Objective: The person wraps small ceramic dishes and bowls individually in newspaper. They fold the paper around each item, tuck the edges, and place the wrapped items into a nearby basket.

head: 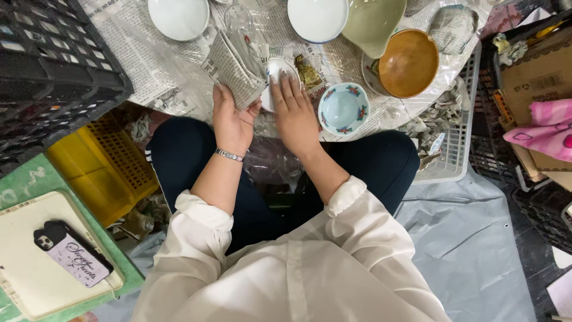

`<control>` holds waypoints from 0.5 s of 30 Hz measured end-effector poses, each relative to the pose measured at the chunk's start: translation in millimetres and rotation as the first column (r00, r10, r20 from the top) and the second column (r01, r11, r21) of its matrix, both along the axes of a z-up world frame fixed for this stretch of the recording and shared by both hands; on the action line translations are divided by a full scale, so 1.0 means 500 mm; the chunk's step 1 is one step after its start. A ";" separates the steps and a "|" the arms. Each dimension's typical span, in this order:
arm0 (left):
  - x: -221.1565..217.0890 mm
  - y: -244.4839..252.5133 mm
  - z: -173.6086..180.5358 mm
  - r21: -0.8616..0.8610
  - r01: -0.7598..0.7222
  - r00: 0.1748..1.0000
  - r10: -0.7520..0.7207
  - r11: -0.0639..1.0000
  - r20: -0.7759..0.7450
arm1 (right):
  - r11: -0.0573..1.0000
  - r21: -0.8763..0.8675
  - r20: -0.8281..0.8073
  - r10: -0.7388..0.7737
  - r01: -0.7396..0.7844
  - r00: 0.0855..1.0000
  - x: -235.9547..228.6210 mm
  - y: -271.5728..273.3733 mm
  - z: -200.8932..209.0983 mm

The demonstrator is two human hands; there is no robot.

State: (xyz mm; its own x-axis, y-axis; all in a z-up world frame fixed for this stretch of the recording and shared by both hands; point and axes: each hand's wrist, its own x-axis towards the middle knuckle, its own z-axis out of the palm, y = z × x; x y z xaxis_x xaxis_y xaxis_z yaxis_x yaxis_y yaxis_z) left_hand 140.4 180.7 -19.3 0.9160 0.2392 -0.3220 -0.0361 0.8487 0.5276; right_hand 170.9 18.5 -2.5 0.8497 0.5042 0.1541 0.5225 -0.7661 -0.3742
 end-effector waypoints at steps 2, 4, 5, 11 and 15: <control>0.000 -0.003 -0.012 0.126 -0.013 0.998 0.021 0.992 -0.064 | 0.996 0.084 -0.035 -0.033 0.036 0.999 -0.001 -0.002 0.004; 0.002 -0.004 -0.029 0.276 0.005 0.988 0.038 0.961 -0.151 | 0.944 0.302 -0.142 -0.094 0.133 0.985 -0.012 -0.012 0.010; 0.003 -0.005 -0.038 0.358 0.030 0.977 0.048 0.933 -0.207 | 0.897 0.401 -0.198 -0.116 0.188 0.973 -0.019 -0.017 0.013; 0.006 -0.018 -0.097 0.850 0.164 0.967 0.091 0.500 -0.240 | 0.760 0.579 -0.154 -0.255 0.296 0.955 -0.058 -0.039 0.017; -0.006 -0.025 -0.094 0.925 0.284 0.958 -0.033 0.253 -0.285 | 0.919 0.388 0.228 -0.162 0.064 0.960 -0.032 -0.036 0.011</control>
